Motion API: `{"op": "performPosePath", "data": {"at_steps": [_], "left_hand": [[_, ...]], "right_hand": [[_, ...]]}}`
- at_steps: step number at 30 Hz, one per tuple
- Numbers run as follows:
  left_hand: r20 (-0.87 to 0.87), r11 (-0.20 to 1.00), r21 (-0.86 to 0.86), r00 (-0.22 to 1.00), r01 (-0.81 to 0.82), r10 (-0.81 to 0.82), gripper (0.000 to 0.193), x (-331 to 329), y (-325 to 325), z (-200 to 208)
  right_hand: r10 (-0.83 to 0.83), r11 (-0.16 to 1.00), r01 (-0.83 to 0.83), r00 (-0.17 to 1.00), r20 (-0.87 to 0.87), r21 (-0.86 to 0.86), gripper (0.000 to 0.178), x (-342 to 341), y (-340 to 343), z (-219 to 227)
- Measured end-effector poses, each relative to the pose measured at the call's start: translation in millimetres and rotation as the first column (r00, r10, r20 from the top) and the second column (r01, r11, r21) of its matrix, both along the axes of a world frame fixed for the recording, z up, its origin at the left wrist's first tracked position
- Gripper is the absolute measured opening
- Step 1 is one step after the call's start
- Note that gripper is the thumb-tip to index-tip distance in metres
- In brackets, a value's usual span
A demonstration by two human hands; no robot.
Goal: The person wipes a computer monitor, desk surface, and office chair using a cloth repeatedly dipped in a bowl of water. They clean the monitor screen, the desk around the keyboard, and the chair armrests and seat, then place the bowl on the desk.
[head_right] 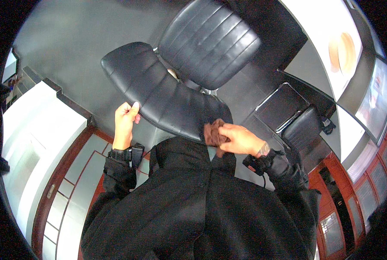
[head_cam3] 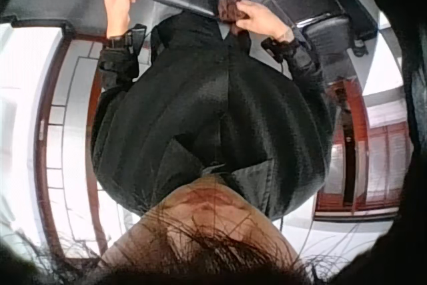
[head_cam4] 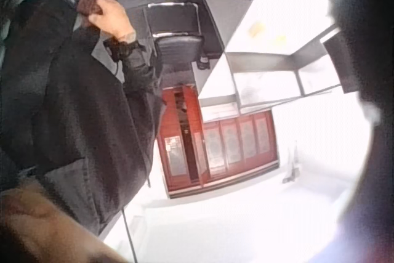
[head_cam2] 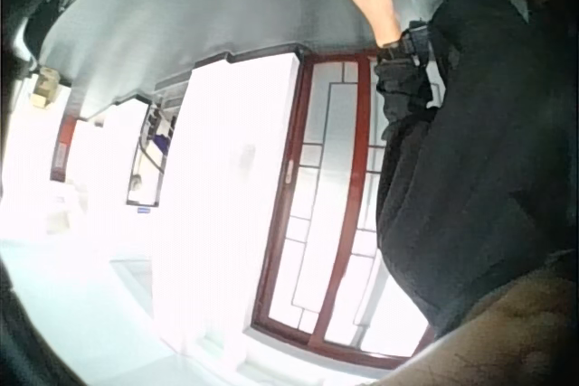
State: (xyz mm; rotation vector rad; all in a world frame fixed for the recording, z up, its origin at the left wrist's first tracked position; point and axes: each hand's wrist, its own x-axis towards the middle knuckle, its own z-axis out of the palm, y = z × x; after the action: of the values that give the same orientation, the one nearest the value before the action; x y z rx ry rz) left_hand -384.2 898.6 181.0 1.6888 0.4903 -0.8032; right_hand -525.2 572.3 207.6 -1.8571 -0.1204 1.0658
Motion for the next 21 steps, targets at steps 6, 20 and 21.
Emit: {"op": "performPosePath", "data": {"at_steps": [6, 20, 21], "left_hand": [[-0.006, 1.000, 0.007, 1.000, -0.005, 0.005, 0.029, 0, -1, 0], [-0.002, 1.000, -0.010, 1.000, -0.014, 0.014, 0.032, 0, -1, 0], [-0.006, 1.000, -0.011, 1.000, -0.014, 0.014, 0.032, 1, -1, 1]], "right_hand": [[0.212, 0.884, -0.369, 0.864, -0.457, -0.287, 0.033, -18, -35, 38], [-0.065, 0.995, 0.046, 0.969, 0.237, 0.088, 0.030, 9, 29, -11], [-0.075, 0.994, 0.061, 0.984, 0.162, 0.092, 0.027, 11, 31, -15]]}}
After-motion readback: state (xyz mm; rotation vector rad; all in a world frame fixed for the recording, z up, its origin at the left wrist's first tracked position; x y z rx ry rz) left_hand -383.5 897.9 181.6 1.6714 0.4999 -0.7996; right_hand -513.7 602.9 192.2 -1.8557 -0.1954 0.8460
